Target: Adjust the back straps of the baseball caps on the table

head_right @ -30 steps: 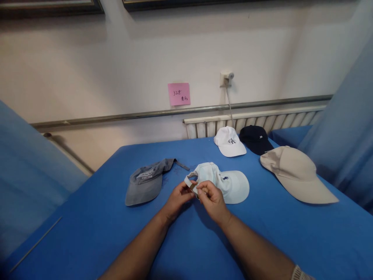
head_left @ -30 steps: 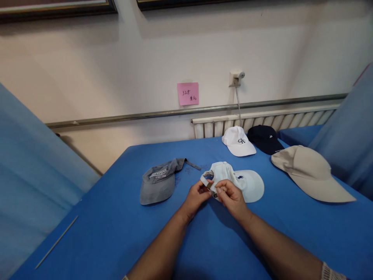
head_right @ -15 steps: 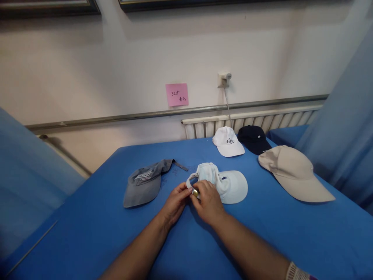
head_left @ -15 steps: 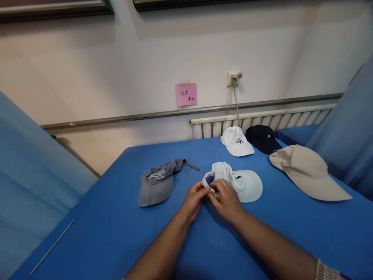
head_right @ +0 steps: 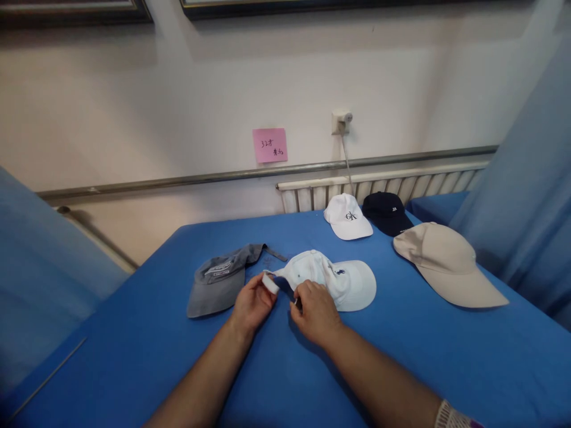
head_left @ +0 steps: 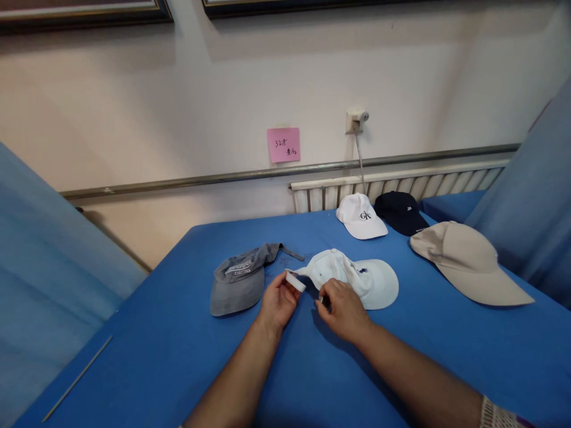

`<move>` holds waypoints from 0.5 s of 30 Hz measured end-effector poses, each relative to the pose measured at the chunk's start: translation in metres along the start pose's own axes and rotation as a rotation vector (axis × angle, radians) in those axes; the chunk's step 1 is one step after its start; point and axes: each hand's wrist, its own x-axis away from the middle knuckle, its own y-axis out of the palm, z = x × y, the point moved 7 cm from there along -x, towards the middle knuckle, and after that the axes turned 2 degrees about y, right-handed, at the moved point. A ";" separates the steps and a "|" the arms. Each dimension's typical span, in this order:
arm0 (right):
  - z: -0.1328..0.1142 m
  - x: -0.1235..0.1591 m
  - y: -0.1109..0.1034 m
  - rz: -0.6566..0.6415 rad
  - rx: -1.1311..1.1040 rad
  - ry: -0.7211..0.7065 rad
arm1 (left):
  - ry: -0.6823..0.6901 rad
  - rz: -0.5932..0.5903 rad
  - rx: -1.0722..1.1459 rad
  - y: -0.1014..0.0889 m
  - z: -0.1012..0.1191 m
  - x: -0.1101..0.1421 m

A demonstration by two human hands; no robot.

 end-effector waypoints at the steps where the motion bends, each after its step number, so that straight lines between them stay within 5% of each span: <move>1: -0.001 0.000 -0.001 -0.015 -0.026 -0.023 | -0.011 -0.008 0.032 0.000 0.006 0.000; 5: 0.025 -0.007 -0.032 0.198 -0.064 -0.001 | 0.001 -0.060 0.040 0.003 0.021 0.002; 9: 0.120 -0.007 -0.072 0.462 0.040 0.569 | 0.070 -0.001 -0.222 -0.002 0.011 0.001; 12: 0.178 -0.001 -0.069 0.373 -0.236 0.919 | 0.226 0.129 -0.543 -0.012 0.008 0.000; 15: 0.192 0.002 -0.060 0.282 -0.407 1.005 | 0.314 0.203 -0.623 -0.019 0.010 0.000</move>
